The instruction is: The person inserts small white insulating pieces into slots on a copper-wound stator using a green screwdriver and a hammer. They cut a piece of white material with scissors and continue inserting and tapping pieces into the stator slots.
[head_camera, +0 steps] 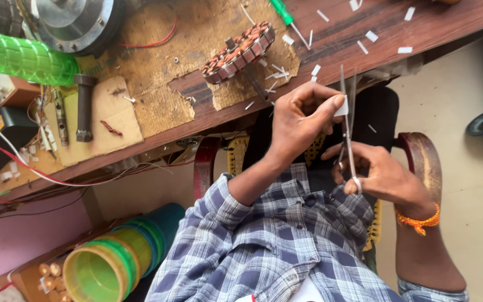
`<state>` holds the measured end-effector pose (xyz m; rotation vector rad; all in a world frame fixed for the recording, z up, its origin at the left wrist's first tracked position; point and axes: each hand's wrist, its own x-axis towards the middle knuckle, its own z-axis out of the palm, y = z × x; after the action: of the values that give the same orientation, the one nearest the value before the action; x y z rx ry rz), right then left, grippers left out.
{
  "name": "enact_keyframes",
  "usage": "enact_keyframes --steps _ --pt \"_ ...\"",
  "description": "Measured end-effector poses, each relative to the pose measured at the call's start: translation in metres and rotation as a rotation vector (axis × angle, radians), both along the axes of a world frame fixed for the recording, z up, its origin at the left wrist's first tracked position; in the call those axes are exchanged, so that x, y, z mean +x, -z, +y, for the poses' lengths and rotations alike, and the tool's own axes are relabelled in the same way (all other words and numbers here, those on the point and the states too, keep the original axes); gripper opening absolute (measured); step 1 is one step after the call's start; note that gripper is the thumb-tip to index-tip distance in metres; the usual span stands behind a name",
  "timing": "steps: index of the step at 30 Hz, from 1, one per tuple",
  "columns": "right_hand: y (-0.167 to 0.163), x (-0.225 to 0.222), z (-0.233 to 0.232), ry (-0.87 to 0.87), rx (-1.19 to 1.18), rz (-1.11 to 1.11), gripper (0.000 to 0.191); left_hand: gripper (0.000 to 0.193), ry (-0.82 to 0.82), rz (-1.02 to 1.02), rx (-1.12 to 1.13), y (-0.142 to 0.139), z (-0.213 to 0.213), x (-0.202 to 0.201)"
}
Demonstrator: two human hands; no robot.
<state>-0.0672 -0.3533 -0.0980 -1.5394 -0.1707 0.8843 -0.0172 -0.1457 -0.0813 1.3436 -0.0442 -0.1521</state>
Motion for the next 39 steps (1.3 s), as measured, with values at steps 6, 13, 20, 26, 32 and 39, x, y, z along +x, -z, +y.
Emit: enact_keyframes --steps 6,13,20,26,32,39 --pt "-0.004 0.002 -0.005 0.000 -0.075 -0.077 0.094 0.016 0.034 0.011 -0.001 0.002 -0.004 0.004" --pt "-0.011 0.005 -0.012 0.047 -0.031 0.003 0.093 0.017 0.057 -0.006 -0.042 0.005 -0.009 0.007" --pt "-0.014 0.007 -0.013 0.015 -0.055 -0.051 0.092 0.016 0.068 0.004 -0.017 0.010 -0.011 0.007" --pt "-0.019 0.003 -0.012 0.078 -0.005 0.042 0.098 0.017 0.044 0.033 0.007 0.005 -0.009 0.004" --pt "-0.013 0.001 -0.009 0.118 0.055 0.088 0.092 0.018 0.047 0.041 -0.011 0.002 -0.005 0.006" --pt "0.000 -0.003 -0.010 0.154 0.108 0.107 0.076 0.019 0.051 0.067 -0.046 0.008 0.001 0.011"
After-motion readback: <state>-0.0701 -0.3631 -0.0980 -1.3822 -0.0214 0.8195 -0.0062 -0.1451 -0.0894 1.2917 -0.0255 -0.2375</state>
